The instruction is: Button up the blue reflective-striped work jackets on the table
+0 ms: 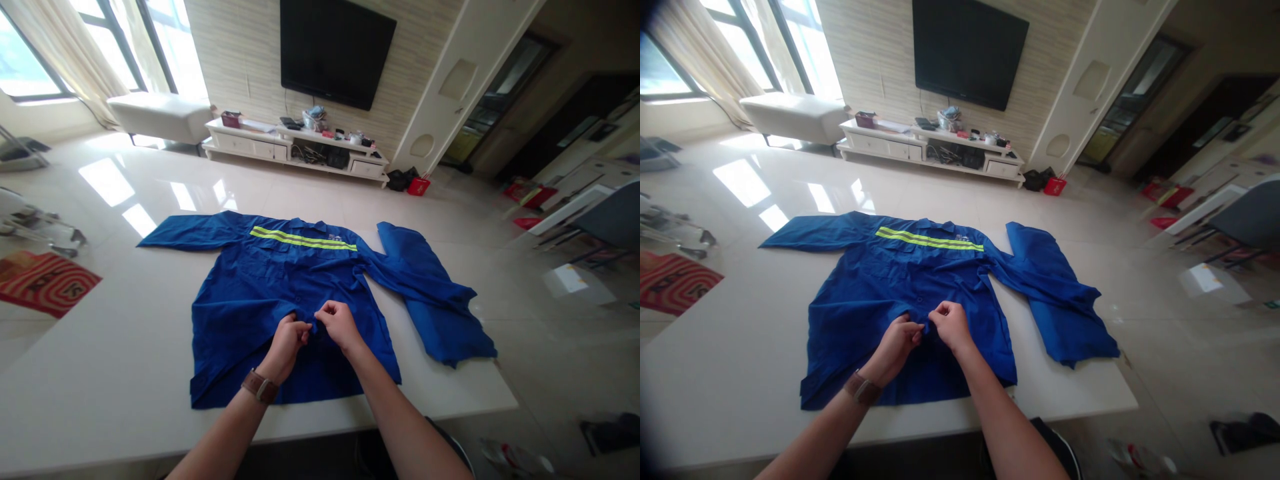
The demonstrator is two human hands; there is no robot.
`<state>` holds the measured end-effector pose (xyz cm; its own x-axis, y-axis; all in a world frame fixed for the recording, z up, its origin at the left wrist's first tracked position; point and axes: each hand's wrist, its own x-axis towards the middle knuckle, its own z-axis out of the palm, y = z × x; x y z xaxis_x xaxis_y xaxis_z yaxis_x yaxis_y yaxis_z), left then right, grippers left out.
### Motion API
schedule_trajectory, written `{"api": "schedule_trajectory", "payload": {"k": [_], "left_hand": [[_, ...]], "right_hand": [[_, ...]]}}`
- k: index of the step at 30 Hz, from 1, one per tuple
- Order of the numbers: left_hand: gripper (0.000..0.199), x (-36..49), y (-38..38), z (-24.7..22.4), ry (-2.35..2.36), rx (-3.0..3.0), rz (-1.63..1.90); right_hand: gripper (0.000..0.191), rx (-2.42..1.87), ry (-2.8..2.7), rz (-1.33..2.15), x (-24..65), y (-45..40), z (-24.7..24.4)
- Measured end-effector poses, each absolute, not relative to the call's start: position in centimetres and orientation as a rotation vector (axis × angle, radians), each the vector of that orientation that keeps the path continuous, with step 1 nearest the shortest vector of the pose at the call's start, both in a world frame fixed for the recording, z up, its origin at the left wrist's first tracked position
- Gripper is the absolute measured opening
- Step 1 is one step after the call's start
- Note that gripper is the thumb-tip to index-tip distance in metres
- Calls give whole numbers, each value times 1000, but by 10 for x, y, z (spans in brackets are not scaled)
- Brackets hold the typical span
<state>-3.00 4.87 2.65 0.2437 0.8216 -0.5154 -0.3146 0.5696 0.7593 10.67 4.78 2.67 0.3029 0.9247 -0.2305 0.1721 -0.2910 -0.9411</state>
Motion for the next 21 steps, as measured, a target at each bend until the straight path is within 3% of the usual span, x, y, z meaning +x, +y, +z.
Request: {"api": "schedule_trajectory", "payload": {"k": [21], "left_hand": [[23, -23, 38, 30, 1024, 531, 805]], "right_hand": [[19, -1695, -1099, 845, 106, 44, 27]]}}
